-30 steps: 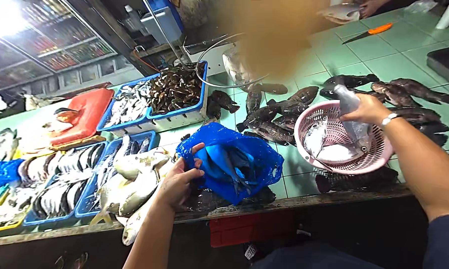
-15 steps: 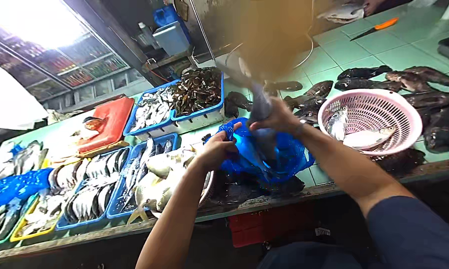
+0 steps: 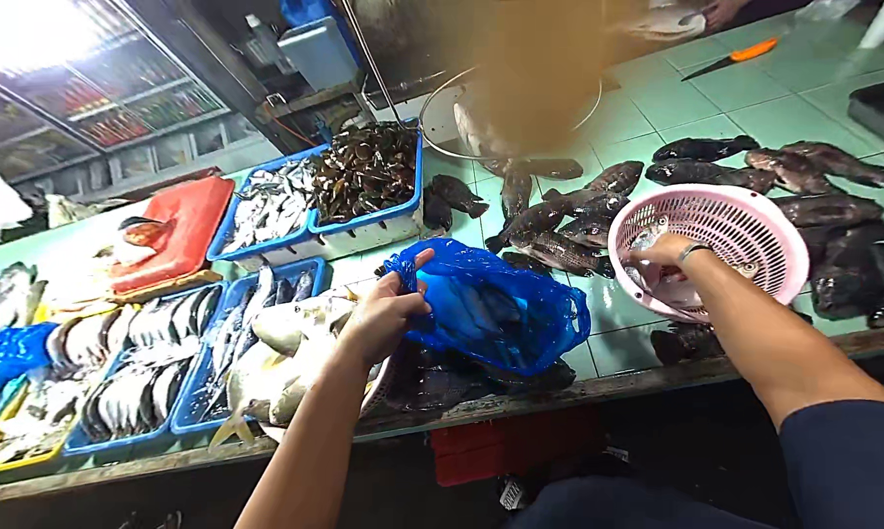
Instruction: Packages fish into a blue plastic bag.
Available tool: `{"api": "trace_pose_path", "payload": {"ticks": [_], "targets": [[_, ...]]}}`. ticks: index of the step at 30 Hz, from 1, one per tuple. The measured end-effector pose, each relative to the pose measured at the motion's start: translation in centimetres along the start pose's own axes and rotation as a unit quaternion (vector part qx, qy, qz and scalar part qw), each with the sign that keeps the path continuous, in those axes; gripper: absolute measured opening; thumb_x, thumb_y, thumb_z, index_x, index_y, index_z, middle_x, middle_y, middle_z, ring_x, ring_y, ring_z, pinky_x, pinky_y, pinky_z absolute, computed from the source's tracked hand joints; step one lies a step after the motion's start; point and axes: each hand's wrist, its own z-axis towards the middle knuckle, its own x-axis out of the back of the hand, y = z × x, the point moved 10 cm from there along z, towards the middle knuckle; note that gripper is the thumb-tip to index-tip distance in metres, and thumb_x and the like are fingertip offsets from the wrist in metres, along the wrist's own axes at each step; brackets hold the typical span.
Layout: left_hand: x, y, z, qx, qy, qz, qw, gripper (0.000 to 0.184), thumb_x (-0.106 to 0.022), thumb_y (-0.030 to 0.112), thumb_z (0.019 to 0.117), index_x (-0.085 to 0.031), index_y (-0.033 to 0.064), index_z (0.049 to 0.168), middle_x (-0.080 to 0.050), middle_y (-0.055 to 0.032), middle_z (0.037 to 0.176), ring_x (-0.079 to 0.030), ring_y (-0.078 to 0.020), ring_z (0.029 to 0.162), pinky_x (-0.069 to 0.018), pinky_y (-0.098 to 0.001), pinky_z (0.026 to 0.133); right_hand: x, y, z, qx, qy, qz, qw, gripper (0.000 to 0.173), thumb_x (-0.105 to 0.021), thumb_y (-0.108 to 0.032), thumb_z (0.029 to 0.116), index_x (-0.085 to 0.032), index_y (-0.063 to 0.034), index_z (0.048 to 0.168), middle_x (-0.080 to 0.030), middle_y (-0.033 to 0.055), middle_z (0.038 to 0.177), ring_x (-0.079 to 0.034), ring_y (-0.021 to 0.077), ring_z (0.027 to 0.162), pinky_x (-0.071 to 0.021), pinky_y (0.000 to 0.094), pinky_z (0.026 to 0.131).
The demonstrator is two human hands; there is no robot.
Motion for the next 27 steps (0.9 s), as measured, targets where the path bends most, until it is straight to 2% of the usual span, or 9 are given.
{"api": "trace_pose_path", "payload": {"ticks": [2, 3, 6, 9, 13, 15, 18, 22, 27], "targets": [[-0.5, 0.2, 0.3, 0.002, 0.005, -0.005, 1.0, 0.073, -0.055, 0.0, 0.0862, -0.045, 0.0233, 0.154, -0.064, -0.0046, 0.102, -0.065, -0.014, 0.083, -0.0586, -0.0334, 0.068, -1.7, -1.2, 0.2, -0.023, -0.037, -0.059, 0.997, 0.09, -0.075, -0.055, 0.0864, -0.055, 0.0215, 0.128, -0.052, 0.0397, 0.138, -0.049, 0.0506, 0.135, -0.0396, 0.066, 0.109], [-0.7, 0.2, 0.4, 0.006, 0.006, -0.012, 1.0, 0.072, -0.054, -0.002, 0.0866, -0.045, 0.0223, 0.154, -0.064, -0.0046, 0.103, -0.065, -0.0139, 0.085, -0.0583, -0.033, 0.069, -2.2, -1.8, -0.4, -0.04, -0.058, -0.061, 0.996, 0.1, -0.077, -0.048, 0.0867, -0.035, 0.0247, 0.142, -0.044, 0.0405, 0.145, -0.046, 0.0488, 0.138, -0.039, 0.0619, 0.112], [-1.1, 0.3, 0.7, 0.016, 0.008, -0.022, 1.0, 0.071, -0.053, -0.003, 0.0875, -0.046, 0.022, 0.153, -0.062, -0.0041, 0.102, -0.064, -0.0141, 0.086, -0.0585, -0.032, 0.07, -2.1, -1.9, -1.0, -0.07, -0.029, -0.026, 0.997, 0.124, -0.084, -0.028, 0.0789, 0.003, 0.0071, 0.16, -0.044, 0.0392, 0.147, -0.047, 0.0485, 0.138, -0.0415, 0.0613, 0.11], [-1.2, 0.1, 0.4, 0.009, 0.007, -0.022, 1.0, 0.067, -0.052, -0.004, 0.0894, -0.048, 0.0213, 0.152, -0.06, -0.0021, 0.096, -0.062, -0.0131, 0.083, -0.0572, -0.031, 0.07, -1.9, -1.4, -0.9, -0.048, 0.0, -0.047, 0.998, 0.123, -0.083, -0.028, 0.0773, 0.001, -0.0075, 0.165, -0.048, 0.0406, 0.142, -0.046, 0.0556, 0.134, -0.0428, 0.0703, 0.102], [-0.4, 0.5, -0.6, -0.002, -0.003, -0.047, 0.999, 0.06, -0.052, -0.005, 0.0916, -0.05, 0.0164, 0.148, -0.061, -0.0031, 0.098, -0.063, -0.0142, 0.085, -0.0581, -0.0325, 0.072, -0.3, 1.2, 0.3, -0.013, 0.051, 0.154, 0.987, 0.111, -0.089, -0.016, 0.0679, -0.027, -0.0021, 0.158, -0.055, 0.0378, 0.135, -0.056, 0.0529, 0.123, -0.0466, 0.0715, 0.099], [0.4, 0.3, -1.2, 0.003, -0.004, -0.054, 0.999, 0.059, -0.052, -0.005, 0.0915, -0.052, 0.0164, 0.146, -0.062, -0.0045, 0.101, -0.064, -0.0155, 0.087, -0.0587, -0.0337, 0.073, 1.5, 2.3, -1.3, -0.022, 0.037, 0.331, 0.943, 0.071, -0.081, -0.014, 0.0802, -0.049, 0.0007, 0.142, -0.062, 0.0261, 0.122, -0.063, 0.0374, 0.105, -0.0537, 0.0591, 0.088], [1.3, 0.0, -1.8, 0.005, -0.004, -0.064, 0.998, 0.066, -0.052, -0.006, 0.0906, -0.045, 0.0179, 0.152, -0.062, -0.005, 0.102, -0.064, -0.0154, 0.087, -0.0584, -0.0332, 0.072, 5.2, 2.5, -4.5, 0.045, -0.021, 0.411, 0.911, 0.041, -0.061, -0.03, 0.0958, -0.054, -0.016, 0.134, -0.064, 0.0057, 0.096, -0.062, 0.015, 0.07, -0.0549, 0.0366, 0.06], [1.6, -0.2, -1.0, -0.015, -0.007, -0.044, 0.999, 0.078, -0.052, -0.004, 0.087, -0.035, 0.0186, 0.159, -0.06, -0.0039, 0.101, -0.061, -0.0113, 0.084, -0.0549, -0.0282, 0.072, 7.3, -2.8, -13.4, 0.223, -0.167, 0.427, 0.861, 0.072, -0.06, -0.027, 0.0806, -0.038, -0.0319, 0.149, -0.068, 0.0007, 0.093, -0.063, 0.0105, 0.058, -0.0552, 0.0277, 0.048], [0.9, 1.2, 0.2, -0.007, -0.036, 0.014, 0.999, 0.077, -0.051, -0.006, 0.0878, -0.037, 0.0193, 0.159, -0.061, -0.004, 0.102, -0.059, -0.0096, 0.08, -0.05, -0.0245, 0.065, -2.6, -11.9, -24.7, 0.259, -0.376, 0.42, 0.784, 0.099, -0.08, -0.038, 0.0698, -0.031, -0.0336, 0.156, -0.067, 0.0081, 0.109, -0.067, 0.015, 0.068, -0.058, 0.0301, 0.057]]}}
